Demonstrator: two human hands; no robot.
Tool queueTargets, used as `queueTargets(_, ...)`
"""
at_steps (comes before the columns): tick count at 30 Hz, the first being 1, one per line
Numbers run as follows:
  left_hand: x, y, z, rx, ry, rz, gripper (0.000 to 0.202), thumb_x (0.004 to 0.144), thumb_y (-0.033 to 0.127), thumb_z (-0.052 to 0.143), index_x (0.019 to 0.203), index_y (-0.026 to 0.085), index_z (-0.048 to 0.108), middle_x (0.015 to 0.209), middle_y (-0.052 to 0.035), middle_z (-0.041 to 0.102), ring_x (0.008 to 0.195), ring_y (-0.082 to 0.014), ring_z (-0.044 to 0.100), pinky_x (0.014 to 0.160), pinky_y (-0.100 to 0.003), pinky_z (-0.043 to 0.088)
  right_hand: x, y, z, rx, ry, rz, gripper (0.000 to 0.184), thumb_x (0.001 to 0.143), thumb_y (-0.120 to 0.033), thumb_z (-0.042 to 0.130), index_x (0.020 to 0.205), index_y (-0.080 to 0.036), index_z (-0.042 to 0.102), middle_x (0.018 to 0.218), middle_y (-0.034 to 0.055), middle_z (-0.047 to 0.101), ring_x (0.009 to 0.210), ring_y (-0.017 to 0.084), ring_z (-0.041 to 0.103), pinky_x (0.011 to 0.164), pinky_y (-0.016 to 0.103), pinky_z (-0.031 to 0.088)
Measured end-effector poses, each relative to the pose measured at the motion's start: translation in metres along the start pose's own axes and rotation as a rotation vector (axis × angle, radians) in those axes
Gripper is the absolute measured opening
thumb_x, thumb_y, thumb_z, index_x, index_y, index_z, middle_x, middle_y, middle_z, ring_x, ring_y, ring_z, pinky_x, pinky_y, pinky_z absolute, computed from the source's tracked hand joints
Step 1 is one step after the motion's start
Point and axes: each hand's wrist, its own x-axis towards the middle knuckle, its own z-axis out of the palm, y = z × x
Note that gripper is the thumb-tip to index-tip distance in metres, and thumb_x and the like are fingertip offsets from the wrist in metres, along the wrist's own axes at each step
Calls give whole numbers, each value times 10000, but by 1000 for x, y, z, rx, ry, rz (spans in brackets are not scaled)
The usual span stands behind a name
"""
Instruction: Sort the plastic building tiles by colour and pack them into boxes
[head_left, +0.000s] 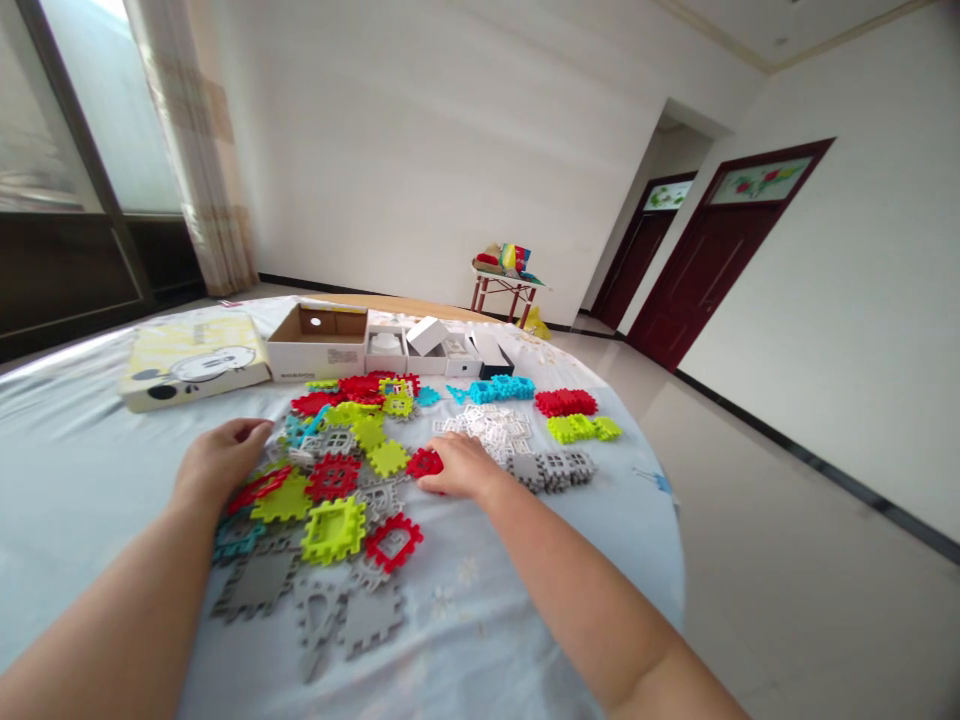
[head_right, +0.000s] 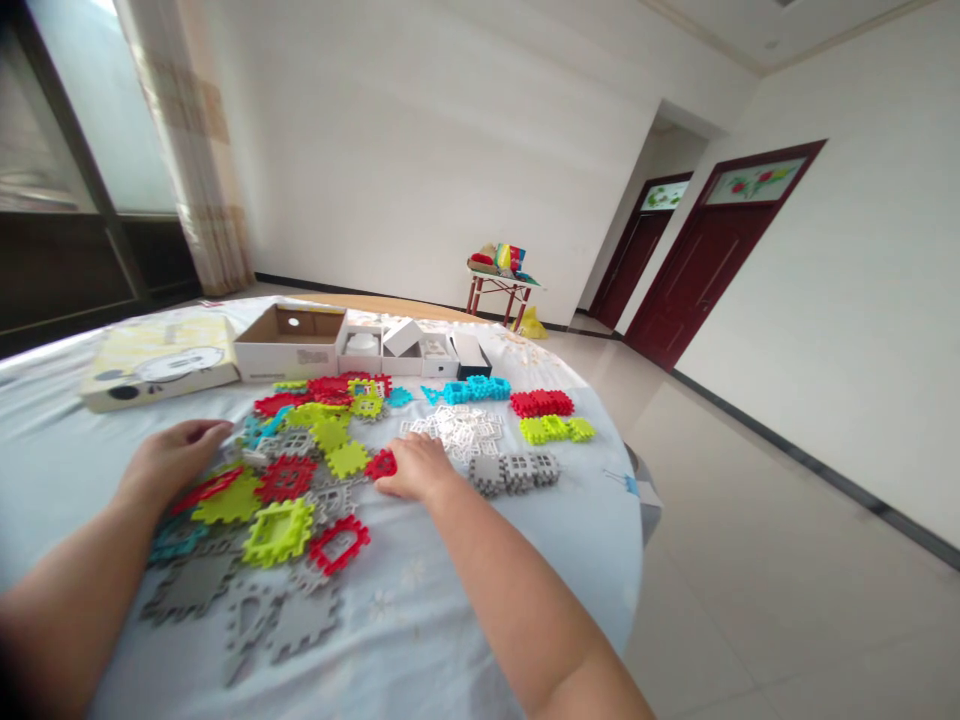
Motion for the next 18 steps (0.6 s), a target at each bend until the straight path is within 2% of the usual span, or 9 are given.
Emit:
queueTargets(3,6,-4,2,20,-4,15,501,765,507,408,1066,178,635,934,-101,666,802,-228,581,636,-276,425,1,4,-1,42,25,-8,487,642,-464,675,1072,-253,589,1037,57,614,1013,254,526,852,367,399)
queueTargets(8,13,-11,7,52,4,26,510,754,536,403,1058,200,637,922,-97,667,787,-238,589,632,-289,443,-3,30,-24,179,210,-9,530,674,-487,660,1130,-237,556,1092,50,603,1039,215,523,889,331,384)
queueTargets(13,18,-16,8,81,-27,19,545,747,569,379,1073,208,624,926,-102,662,786,-249,594,646,-301,454,-8,92,-53,144,335,202,507,699,-477,640,1114,-196,565,1066,76,613,986,205,553,849,318,401)
queueTargets(18,23,-23,12,62,-10,41,543,720,597,375,1033,237,634,896,-83,672,776,-258,606,647,-306,462,-8,156,-68,-52,324,488,450,720,-470,610,1080,-202,579,1033,77,631,979,215,564,798,299,405)
